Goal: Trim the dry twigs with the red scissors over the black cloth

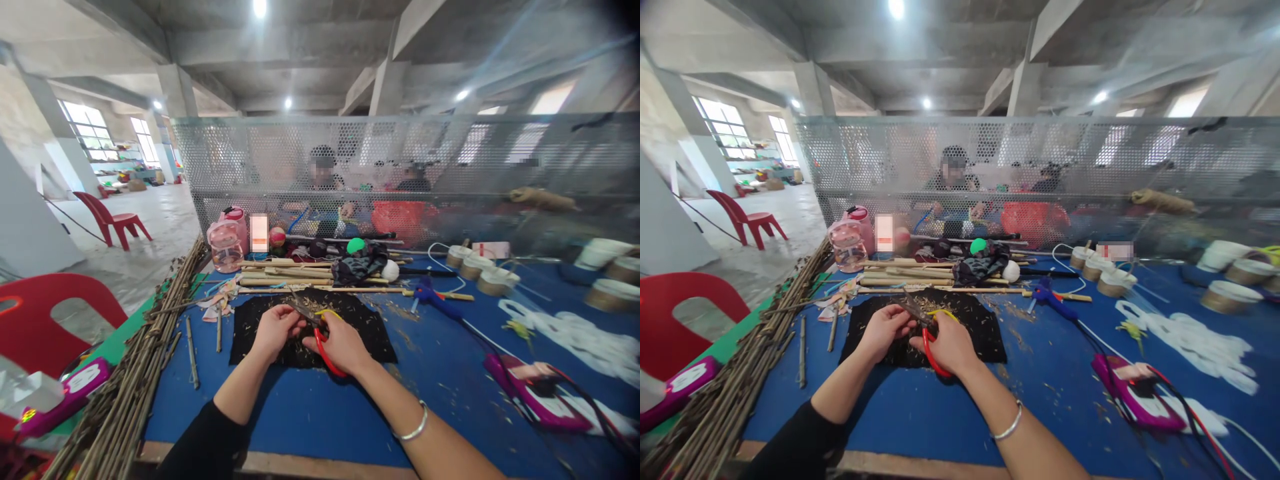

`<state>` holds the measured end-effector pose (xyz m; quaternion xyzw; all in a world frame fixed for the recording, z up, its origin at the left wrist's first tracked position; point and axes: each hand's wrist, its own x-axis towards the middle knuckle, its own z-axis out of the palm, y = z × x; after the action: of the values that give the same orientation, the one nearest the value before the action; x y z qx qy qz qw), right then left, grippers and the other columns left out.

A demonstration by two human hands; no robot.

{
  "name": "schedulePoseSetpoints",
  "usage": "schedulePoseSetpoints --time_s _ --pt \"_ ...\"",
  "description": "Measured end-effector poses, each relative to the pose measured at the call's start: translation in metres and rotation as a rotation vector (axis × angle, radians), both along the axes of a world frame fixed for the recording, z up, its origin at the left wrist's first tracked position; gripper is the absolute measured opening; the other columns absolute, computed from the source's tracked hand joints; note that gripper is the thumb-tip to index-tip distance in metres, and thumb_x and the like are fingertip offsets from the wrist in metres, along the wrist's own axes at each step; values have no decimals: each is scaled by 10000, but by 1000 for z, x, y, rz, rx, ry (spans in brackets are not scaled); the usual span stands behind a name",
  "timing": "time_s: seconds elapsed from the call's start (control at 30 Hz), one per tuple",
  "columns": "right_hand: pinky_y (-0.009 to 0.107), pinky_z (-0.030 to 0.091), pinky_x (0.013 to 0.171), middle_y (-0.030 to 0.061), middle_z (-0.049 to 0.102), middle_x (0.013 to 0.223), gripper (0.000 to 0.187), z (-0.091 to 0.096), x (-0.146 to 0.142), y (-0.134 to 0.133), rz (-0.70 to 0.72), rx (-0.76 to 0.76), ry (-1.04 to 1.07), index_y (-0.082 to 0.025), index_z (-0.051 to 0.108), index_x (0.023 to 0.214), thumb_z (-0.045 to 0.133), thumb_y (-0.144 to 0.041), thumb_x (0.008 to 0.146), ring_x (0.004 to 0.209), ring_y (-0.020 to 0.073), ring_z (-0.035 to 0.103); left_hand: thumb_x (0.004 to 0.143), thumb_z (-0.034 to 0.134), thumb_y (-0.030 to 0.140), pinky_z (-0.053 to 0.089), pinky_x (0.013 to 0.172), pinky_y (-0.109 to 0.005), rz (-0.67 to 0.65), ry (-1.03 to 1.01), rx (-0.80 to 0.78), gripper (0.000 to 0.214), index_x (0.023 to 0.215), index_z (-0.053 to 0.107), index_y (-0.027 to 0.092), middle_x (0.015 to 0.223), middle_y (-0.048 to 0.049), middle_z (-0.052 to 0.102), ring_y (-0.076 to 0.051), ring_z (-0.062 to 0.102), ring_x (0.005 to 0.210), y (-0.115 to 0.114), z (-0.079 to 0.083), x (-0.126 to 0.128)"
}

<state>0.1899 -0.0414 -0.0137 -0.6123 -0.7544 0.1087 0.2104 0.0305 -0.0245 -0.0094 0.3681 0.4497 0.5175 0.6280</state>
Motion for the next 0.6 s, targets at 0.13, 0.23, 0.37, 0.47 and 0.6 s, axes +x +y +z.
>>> schedulePoseSetpoints --time_s 0.13,0.23,0.37,0.47,0.6 --pt "259 366 635 55 588 855 367 -3 -1 0 40 88 2 -185 510 839 627 -486 664 772 183 556 548 741 194 456 516 -144 8 -1 41 207 708 636 115 689 -46 666 -94 617 608 0 -1 2" --pt "271 370 653 59 581 868 351 -4 -1 0 58 127 5 -184 511 845 634 -459 665 791 188 548 526 748 199 453 512 -151 10 8 50 205 686 646 121 670 -42 669 -101 616 607 -1 -1 3" --pt "277 373 650 57 577 864 343 -4 -2 1 58 143 9 -185 504 848 630 -449 669 791 190 545 525 749 232 455 528 -150 9 -19 41 221 698 657 128 701 -41 676 -97 619 621 -2 -1 4" --pt "275 370 639 55 576 858 344 -2 -3 1 52 155 -2 -186 501 845 628 -453 671 784 191 546 529 749 259 460 542 -157 9 -21 63 239 709 665 127 716 -46 680 -101 620 630 -4 -1 5" --pt "277 367 645 59 579 844 378 1 -1 0 41 172 -19 -183 496 836 630 -488 656 779 195 547 535 742 264 462 534 -177 20 29 94 238 708 673 116 695 -59 679 -115 616 613 -7 3 7"
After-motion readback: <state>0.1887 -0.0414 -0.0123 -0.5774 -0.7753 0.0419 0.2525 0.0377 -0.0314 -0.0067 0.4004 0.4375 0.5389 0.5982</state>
